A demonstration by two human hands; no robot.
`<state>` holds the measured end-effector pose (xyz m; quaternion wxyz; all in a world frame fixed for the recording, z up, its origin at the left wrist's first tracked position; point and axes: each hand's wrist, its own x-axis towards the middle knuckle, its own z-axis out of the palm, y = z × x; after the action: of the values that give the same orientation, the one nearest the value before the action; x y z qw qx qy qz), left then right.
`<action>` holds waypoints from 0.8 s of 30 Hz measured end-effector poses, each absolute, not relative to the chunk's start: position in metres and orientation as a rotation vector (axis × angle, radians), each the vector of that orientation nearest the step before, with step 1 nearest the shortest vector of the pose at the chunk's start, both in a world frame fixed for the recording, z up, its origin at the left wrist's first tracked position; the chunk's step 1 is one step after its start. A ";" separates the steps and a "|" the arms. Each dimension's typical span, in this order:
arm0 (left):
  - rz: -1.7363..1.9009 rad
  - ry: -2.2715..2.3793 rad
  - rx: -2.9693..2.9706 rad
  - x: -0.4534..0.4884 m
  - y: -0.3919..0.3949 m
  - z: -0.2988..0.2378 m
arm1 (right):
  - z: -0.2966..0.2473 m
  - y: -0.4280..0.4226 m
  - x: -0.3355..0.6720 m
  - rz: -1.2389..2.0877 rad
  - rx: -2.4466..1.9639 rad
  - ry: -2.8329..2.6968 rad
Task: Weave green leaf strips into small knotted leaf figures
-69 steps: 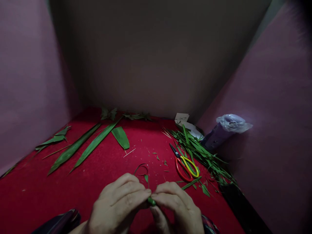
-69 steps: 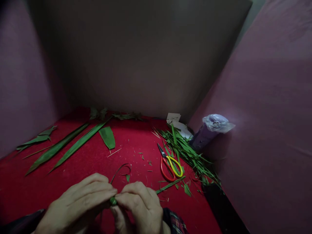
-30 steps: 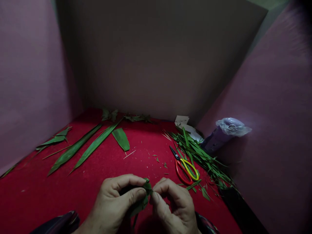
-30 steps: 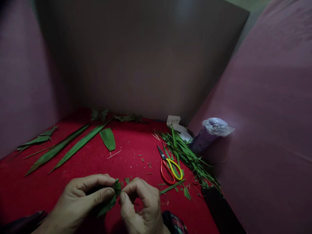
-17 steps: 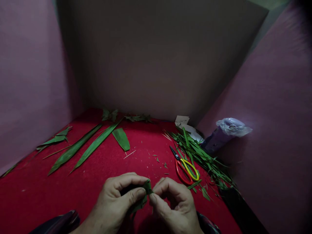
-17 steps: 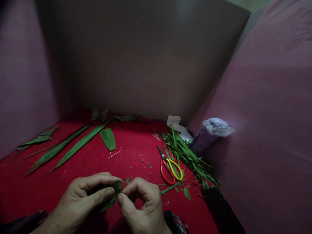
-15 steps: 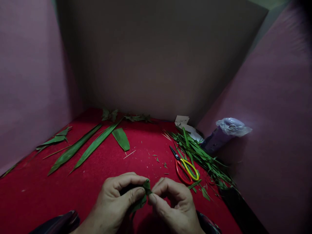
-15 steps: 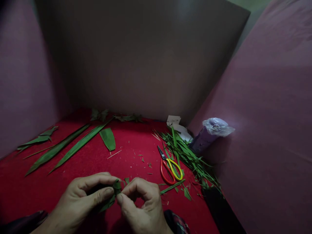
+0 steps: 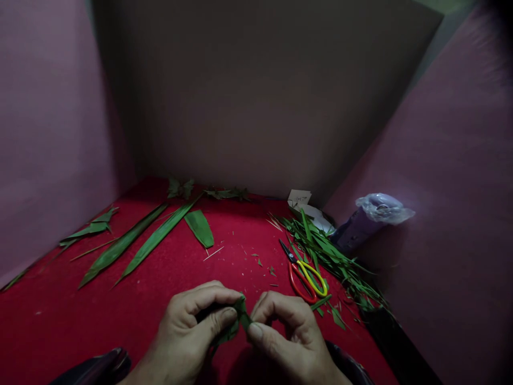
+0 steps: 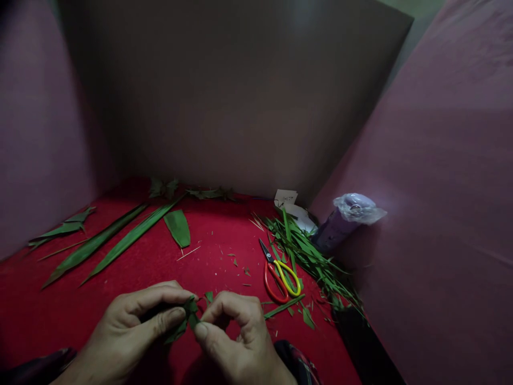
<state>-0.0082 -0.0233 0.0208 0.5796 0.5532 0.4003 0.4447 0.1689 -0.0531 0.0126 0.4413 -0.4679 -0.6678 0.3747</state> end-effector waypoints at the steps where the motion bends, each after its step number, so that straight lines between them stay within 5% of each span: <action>1: 1.034 0.932 1.286 -0.008 -0.024 0.021 | 0.012 -0.053 0.170 0.950 -1.173 -1.657; 24: 1.004 0.869 1.141 -0.009 -0.021 0.021 | 0.012 -0.050 0.156 1.485 -1.062 -1.209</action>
<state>-0.0087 -0.0209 0.0207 0.6406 0.5003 0.3813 0.4404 0.1560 -0.0501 0.0124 0.4585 -0.4310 -0.4907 0.6028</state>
